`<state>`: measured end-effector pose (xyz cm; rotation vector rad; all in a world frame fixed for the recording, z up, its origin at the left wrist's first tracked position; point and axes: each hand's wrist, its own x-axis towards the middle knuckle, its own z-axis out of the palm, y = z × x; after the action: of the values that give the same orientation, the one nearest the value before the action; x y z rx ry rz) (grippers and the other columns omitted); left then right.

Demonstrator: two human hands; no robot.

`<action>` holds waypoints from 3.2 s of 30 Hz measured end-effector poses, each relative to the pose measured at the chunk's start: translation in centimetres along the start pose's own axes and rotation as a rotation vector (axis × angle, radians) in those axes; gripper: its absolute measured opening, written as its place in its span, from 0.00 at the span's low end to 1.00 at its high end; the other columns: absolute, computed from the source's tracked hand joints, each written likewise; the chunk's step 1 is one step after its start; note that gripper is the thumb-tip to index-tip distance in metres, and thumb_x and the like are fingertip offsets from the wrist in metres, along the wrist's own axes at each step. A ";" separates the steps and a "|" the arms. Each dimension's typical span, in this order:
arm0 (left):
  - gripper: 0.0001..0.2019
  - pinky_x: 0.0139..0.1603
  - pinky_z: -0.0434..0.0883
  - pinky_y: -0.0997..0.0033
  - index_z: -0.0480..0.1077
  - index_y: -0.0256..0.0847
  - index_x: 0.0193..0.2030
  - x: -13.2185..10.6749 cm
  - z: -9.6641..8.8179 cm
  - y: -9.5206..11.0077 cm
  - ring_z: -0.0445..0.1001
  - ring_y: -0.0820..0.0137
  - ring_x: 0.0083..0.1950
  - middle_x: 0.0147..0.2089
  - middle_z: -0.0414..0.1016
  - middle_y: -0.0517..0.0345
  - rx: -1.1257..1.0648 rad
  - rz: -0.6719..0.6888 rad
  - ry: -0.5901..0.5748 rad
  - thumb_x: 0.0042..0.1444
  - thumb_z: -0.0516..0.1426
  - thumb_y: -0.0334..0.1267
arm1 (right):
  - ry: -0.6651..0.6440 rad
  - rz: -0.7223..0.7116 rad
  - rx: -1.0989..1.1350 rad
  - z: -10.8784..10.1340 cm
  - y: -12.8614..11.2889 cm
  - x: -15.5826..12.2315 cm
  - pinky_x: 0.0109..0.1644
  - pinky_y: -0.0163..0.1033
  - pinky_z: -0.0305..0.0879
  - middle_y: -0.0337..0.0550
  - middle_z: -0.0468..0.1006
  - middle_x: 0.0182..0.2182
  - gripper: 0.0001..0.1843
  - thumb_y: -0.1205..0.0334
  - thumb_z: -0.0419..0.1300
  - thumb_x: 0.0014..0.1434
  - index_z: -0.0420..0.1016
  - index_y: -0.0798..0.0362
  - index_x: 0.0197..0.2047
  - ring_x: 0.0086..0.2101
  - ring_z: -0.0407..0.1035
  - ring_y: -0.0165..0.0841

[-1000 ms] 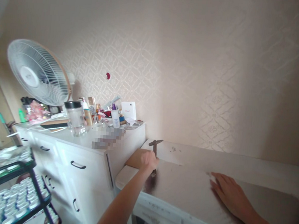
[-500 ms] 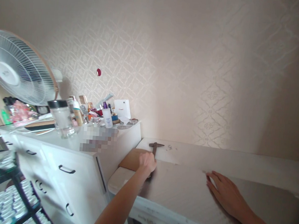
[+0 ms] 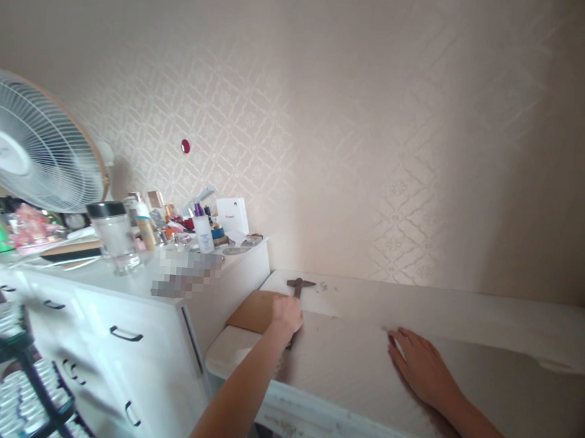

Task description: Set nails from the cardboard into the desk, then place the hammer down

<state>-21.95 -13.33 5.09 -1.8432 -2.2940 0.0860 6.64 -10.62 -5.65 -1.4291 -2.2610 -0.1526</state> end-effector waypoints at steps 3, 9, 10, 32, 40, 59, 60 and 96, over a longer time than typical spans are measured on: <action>0.15 0.48 0.63 0.61 0.71 0.30 0.47 -0.5 -0.6 1.3 0.72 0.57 0.46 0.42 0.74 0.37 0.003 -0.003 0.025 0.56 0.50 0.33 | -0.023 0.020 0.015 -0.3 -0.3 0.0 0.57 0.54 0.53 0.56 0.68 0.54 0.27 0.54 0.39 0.62 0.69 0.57 0.54 0.54 0.61 0.44; 0.22 0.57 0.56 0.51 0.65 0.30 0.55 -2.0 -1.1 6.3 0.64 0.54 0.55 0.53 0.68 0.35 -0.026 0.100 0.068 0.55 0.50 0.36 | -0.071 0.048 0.032 -0.9 -0.7 0.2 0.59 0.54 0.51 0.54 0.66 0.56 0.26 0.55 0.40 0.62 0.68 0.55 0.55 0.56 0.58 0.43; 0.21 0.58 0.56 0.50 0.65 0.32 0.55 -2.3 -1.0 7.5 0.64 0.54 0.56 0.54 0.67 0.37 -0.070 0.132 0.048 0.56 0.49 0.38 | -0.080 0.048 0.027 -1.0 -0.7 0.3 0.59 0.54 0.50 0.54 0.66 0.56 0.26 0.55 0.40 0.62 0.68 0.55 0.56 0.56 0.58 0.42; 0.28 0.66 0.45 0.49 0.56 0.41 0.64 -4.9 2.1 14.2 0.46 0.61 0.69 0.68 0.49 0.50 -0.380 0.244 -0.020 0.61 0.38 0.50 | -0.188 0.117 0.018 -3.2 -2.3 0.4 0.60 0.56 0.44 0.55 0.59 0.61 0.27 0.55 0.40 0.63 0.63 0.55 0.61 0.60 0.50 0.43; 0.28 0.66 0.45 0.50 0.57 0.41 0.63 -5.0 1.8 14.2 0.49 0.62 0.68 0.68 0.50 0.49 -0.372 0.228 -0.013 0.60 0.40 0.49 | -0.185 0.130 0.038 -3.4 -2.4 0.4 0.60 0.56 0.44 0.55 0.59 0.61 0.27 0.56 0.40 0.63 0.63 0.55 0.61 0.60 0.50 0.43; 0.26 0.66 0.45 0.52 0.59 0.42 0.62 -4.7 2.1 14.1 0.50 0.63 0.68 0.67 0.52 0.51 -0.383 0.215 0.025 0.60 0.42 0.48 | -0.185 0.146 0.092 -4.1 -2.8 0.4 0.61 0.55 0.42 0.55 0.59 0.61 0.27 0.57 0.42 0.63 0.63 0.56 0.60 0.60 0.50 0.44; 0.26 0.66 0.45 0.52 0.59 0.42 0.62 -4.8 2.0 14.1 0.50 0.63 0.68 0.67 0.52 0.51 -0.380 0.214 0.024 0.60 0.42 0.48 | -0.185 0.147 0.094 -4.1 -2.8 0.5 0.61 0.55 0.42 0.55 0.59 0.61 0.27 0.56 0.42 0.62 0.63 0.56 0.60 0.60 0.50 0.44; 0.26 0.66 0.47 0.52 0.60 0.42 0.61 -4.6 2.2 14.1 0.52 0.62 0.67 0.67 0.53 0.51 -0.364 0.215 0.037 0.60 0.41 0.49 | -0.173 0.165 0.099 -3.8 -2.7 0.6 0.62 0.52 0.41 0.52 0.60 0.61 0.25 0.56 0.43 0.62 0.65 0.54 0.59 0.60 0.50 0.41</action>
<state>-7.88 -14.46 0.05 -2.2383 -2.1902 -0.3550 5.24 -12.65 -1.60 -1.6217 -2.2371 0.1387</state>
